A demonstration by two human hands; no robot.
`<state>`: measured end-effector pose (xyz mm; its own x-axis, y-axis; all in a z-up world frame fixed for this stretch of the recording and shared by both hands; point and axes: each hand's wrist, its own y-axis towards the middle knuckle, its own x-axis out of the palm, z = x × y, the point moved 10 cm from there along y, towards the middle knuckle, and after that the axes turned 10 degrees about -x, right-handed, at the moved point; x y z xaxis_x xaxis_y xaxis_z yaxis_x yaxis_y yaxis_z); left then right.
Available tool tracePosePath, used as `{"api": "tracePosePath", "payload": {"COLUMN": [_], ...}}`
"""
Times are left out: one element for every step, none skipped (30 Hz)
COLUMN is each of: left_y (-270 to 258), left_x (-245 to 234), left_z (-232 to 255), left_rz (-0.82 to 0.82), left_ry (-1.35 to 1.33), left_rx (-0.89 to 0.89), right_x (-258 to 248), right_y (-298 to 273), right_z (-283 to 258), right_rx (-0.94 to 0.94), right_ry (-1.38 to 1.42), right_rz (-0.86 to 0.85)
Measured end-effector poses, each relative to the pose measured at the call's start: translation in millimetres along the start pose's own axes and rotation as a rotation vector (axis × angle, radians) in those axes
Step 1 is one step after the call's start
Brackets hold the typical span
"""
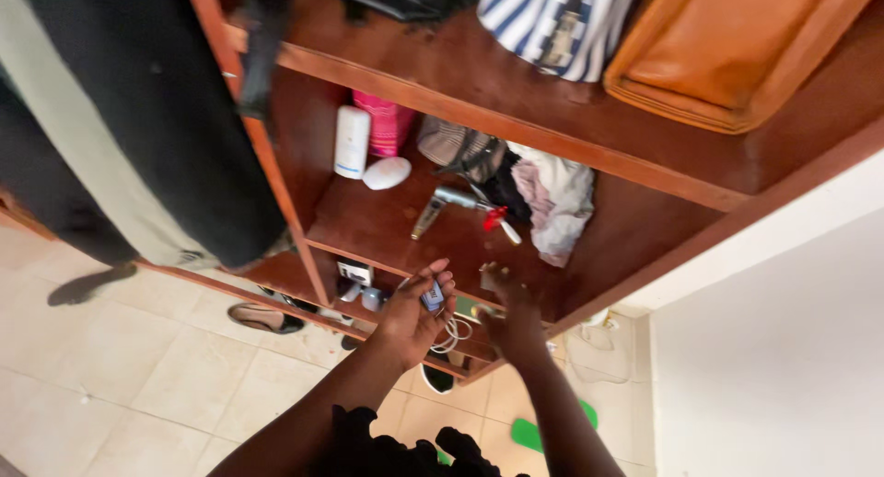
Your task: The person organizes personal items by placing a brown handbag and a striped pouch into a wooden wardrobe shelf. They then pack a black backpack with a wallet and a red cloth, placing it in the wardrobe. Finally, they arrange several toiletries and small containers on the bed.
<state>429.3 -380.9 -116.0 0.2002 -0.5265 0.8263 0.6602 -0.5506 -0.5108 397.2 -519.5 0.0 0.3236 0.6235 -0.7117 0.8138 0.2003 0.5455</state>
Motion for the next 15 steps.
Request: {"api": "tracePosePath", "payload": {"left_y": [2,3,3,3,2,-1,-5,-10,-16,-21,-25,-31,-37,-44,-51], "left_x": [0,5,9,13,16,17,19,19,20,22,22,21,19,25,30], "left_z": [-7,-14,-21,-25,-27,-29,-29,-25,-21,-17,-14,-11,-8,-5,-2], "left_rz": [0.038,0.024,0.01,-0.002,-0.009,-0.011,-0.014,-0.008,-0.002,0.003,0.042,0.084,0.126,0.088,0.05], "left_ry": [0.013,0.009,0.004,-0.002,-0.005,-0.008,-0.011,-0.024,-0.038,-0.055,-0.051,-0.05,-0.05,-0.046,-0.042], "left_rx": [-0.002,-0.004,-0.007,-0.003,0.007,0.019,0.03,0.056,0.081,0.108,0.124,0.141,0.157,0.171,0.185], "right_x": [4,4,6,6,2,-1,-7,-10,-13,-17,-29,-39,-47,-42,-35], "right_y": [-9,-19,-27,-30,-30,-29,-26,-22,-19,-17,-3,9,17,24,29], "right_z": [4,13,19,23,28,29,29,34,37,39,19,-2,-24,-40,-56], "right_rx": [-0.072,-0.06,-0.047,-0.04,-0.019,0.003,0.026,0.127,0.23,0.332,0.176,0.021,-0.134,-0.194,-0.256], "right_ry": [-0.103,-0.084,-0.065,-0.041,-0.025,-0.005,0.016,0.116,0.215,0.314,0.309,0.307,0.307,0.291,0.275], "right_rz": [-0.042,-0.018,0.006,0.029,0.06,0.091,0.12,0.153,0.183,0.206,0.235,0.262,0.291,0.231,0.172]}}
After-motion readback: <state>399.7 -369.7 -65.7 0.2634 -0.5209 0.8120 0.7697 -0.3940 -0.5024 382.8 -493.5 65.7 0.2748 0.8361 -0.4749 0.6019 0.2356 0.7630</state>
